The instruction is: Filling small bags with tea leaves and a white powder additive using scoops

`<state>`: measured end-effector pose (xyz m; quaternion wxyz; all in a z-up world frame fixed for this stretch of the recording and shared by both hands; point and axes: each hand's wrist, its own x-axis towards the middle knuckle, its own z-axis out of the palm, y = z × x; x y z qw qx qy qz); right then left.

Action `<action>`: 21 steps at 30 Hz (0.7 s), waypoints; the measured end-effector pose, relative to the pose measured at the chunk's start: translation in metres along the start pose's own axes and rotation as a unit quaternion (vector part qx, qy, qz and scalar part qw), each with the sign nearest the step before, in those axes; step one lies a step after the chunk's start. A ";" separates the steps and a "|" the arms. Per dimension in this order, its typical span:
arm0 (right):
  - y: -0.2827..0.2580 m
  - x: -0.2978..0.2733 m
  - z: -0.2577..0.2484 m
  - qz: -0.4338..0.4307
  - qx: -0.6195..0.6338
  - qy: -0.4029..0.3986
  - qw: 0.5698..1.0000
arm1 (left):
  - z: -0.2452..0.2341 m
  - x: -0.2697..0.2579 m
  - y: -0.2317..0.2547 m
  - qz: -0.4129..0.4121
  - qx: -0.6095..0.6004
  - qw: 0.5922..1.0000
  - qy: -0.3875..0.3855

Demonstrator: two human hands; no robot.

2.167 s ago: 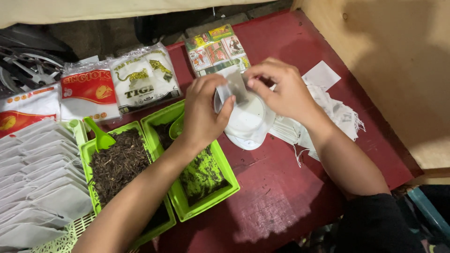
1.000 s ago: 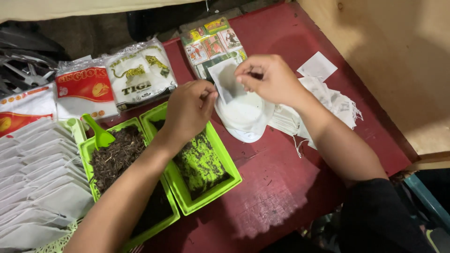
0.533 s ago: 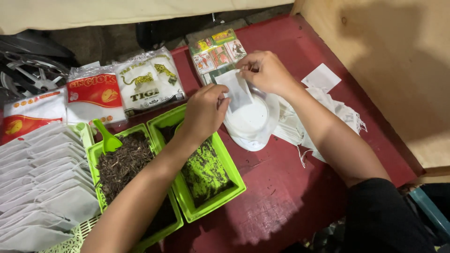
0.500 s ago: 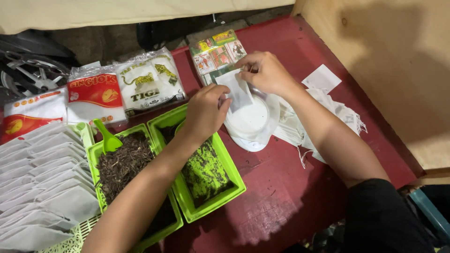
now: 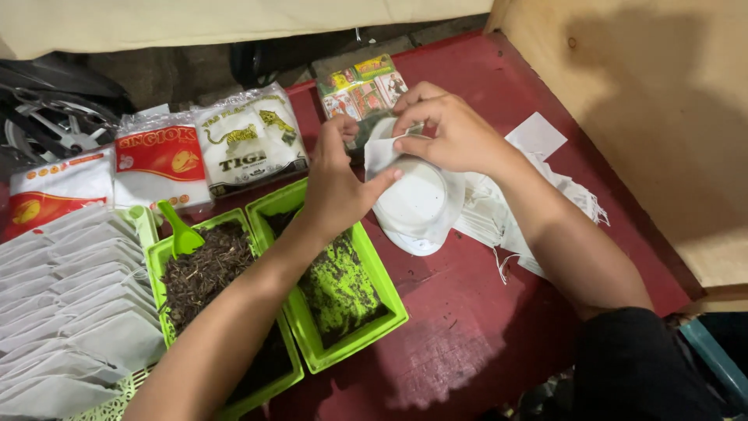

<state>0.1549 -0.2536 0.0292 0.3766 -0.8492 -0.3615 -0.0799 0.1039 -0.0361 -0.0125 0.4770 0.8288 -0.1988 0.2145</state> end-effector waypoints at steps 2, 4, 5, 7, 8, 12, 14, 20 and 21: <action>-0.026 -0.001 -0.010 -0.017 0.004 0.002 1.000 | -0.007 -0.003 0.007 -0.026 -0.047 0.998 -0.029; -0.050 -0.001 -0.015 -0.035 0.012 0.002 0.999 | -0.018 -0.008 0.015 -0.055 -0.092 0.993 -0.057; -0.060 0.000 -0.016 -0.058 0.016 0.001 0.998 | -0.025 -0.012 0.020 -0.067 -0.145 0.984 -0.081; -0.080 -0.001 -0.013 -0.077 0.022 0.000 0.997 | -0.040 -0.023 0.032 -0.082 -0.198 0.971 -0.106; -0.090 0.000 -0.009 -0.104 0.024 -0.008 0.994 | -0.049 -0.028 0.039 -0.096 -0.239 0.958 -0.127; -0.140 0.007 0.013 -0.168 0.083 -0.019 0.982 | -0.094 -0.058 0.050 -0.164 -0.147 0.963 -0.158; -0.157 0.010 0.036 -0.174 0.115 -0.021 0.978 | -0.120 -0.078 0.054 -0.197 -0.114 0.963 -0.147; -0.201 0.016 0.087 -0.065 0.147 -0.114 0.980 | -0.180 -0.137 0.047 -0.283 -0.130 0.950 0.004; -0.206 0.018 0.095 -0.019 0.113 -0.181 0.977 | -0.190 -0.146 0.043 -0.242 -0.065 0.968 0.004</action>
